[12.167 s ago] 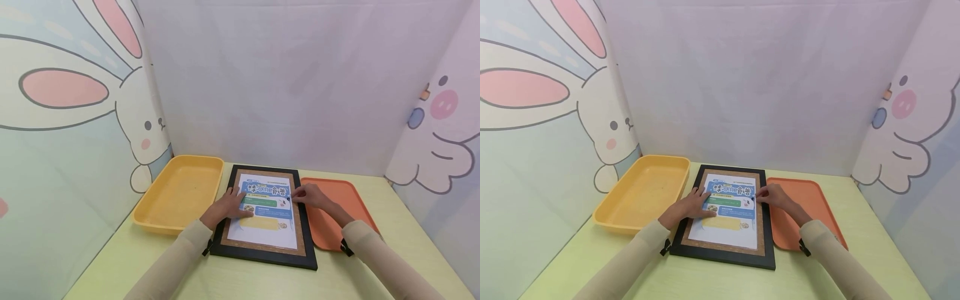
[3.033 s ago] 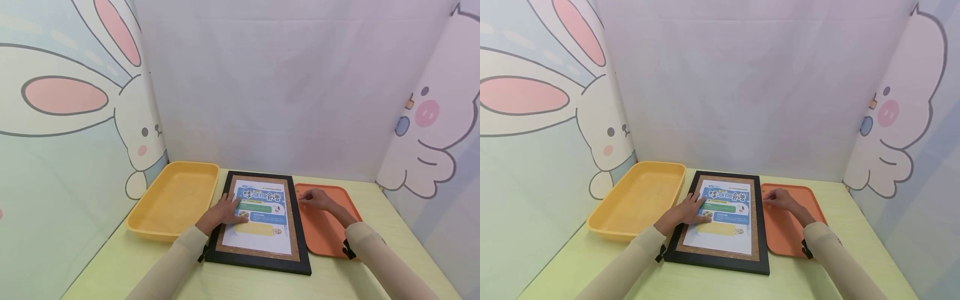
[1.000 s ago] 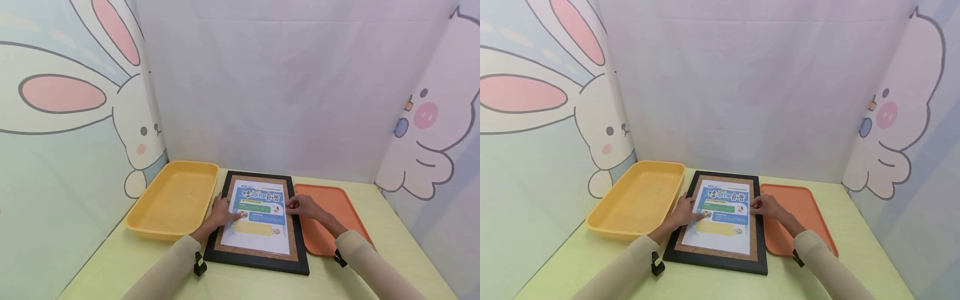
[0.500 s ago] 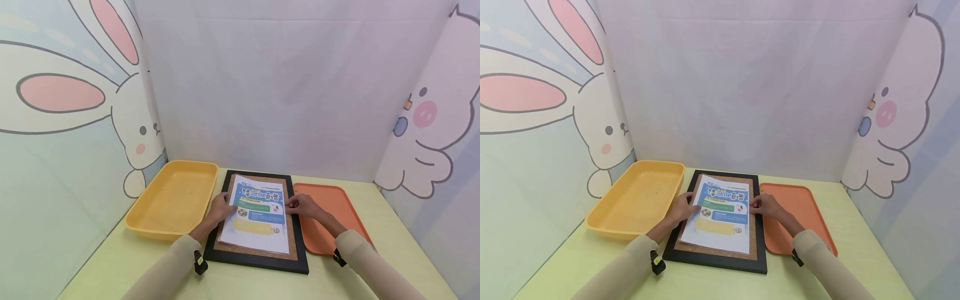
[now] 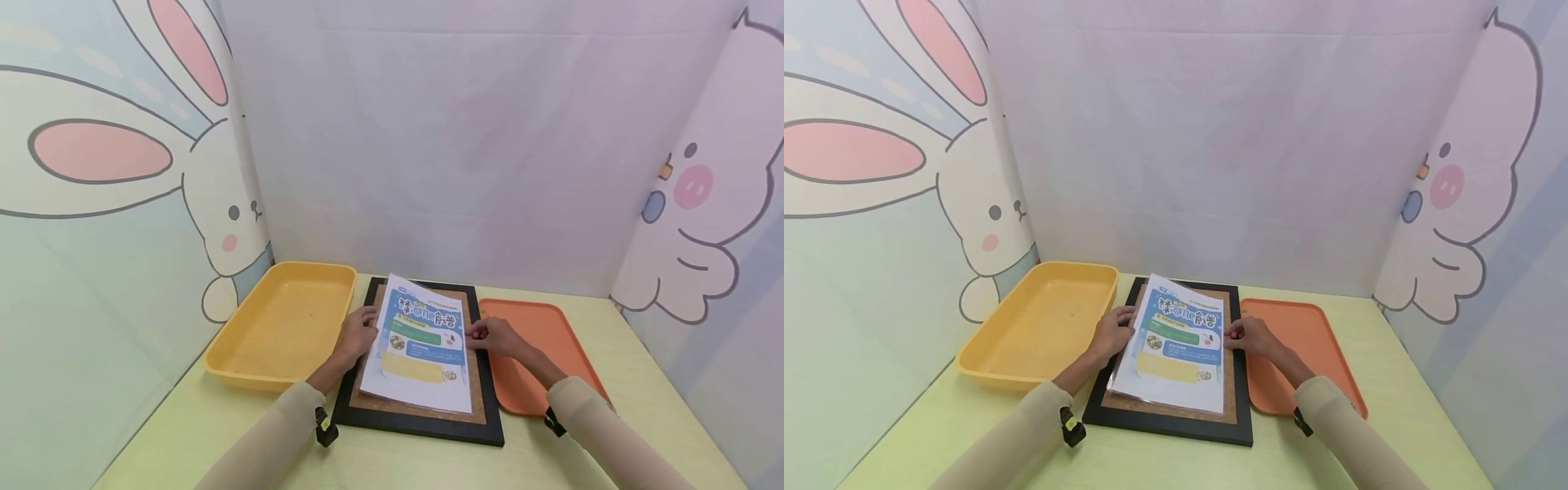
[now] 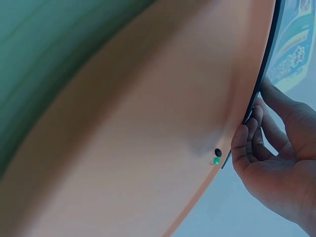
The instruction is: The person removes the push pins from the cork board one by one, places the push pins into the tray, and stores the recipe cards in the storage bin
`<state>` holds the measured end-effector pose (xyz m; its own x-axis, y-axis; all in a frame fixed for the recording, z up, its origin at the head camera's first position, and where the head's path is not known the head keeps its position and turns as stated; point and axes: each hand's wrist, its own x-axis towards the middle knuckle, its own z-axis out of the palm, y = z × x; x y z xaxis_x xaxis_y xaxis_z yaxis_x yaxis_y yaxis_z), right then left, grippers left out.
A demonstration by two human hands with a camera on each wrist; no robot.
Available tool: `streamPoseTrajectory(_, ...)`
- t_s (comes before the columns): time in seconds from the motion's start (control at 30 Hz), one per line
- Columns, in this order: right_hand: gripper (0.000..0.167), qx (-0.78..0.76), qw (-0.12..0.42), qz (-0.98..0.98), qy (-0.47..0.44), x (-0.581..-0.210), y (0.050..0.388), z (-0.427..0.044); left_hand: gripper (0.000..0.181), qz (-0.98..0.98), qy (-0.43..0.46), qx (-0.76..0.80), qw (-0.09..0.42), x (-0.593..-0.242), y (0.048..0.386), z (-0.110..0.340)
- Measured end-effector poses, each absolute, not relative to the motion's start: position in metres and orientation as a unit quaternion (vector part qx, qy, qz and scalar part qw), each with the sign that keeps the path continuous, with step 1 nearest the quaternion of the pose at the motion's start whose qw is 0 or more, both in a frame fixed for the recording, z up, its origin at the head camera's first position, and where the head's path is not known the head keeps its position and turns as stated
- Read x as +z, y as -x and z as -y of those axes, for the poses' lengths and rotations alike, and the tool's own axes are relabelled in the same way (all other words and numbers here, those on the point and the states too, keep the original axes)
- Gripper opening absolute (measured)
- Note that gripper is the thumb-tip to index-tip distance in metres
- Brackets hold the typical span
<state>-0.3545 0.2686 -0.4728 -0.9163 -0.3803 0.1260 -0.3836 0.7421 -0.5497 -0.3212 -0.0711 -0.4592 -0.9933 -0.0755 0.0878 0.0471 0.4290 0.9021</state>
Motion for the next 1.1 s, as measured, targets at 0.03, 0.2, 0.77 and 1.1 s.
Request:
streamPoseTrajectory(0.03,0.026,0.295,0.004,0.933,-0.207,-0.472,0.354,-0.268,0.049,0.839,-0.012,-0.541,0.061,-0.460,0.321,0.071)
streamPoseTrajectory(0.2,0.026,0.294,0.012,0.931,-0.214,-0.471,0.352,-0.267,0.055,0.805,-0.024,-0.587,0.082,-0.459,0.320,0.069)
streamPoseTrajectory(0.77,0.028,0.272,0.044,0.934,-0.226,-0.464,0.352,-0.279,0.052,0.748,-0.009,-0.658,0.088,-0.418,0.324,0.093)
streamPoseTrajectory(1.1,0.028,0.265,0.058,0.925,-0.264,-0.457,0.351,-0.282,0.050,0.723,-0.025,-0.688,0.060,-0.404,0.329,0.140)
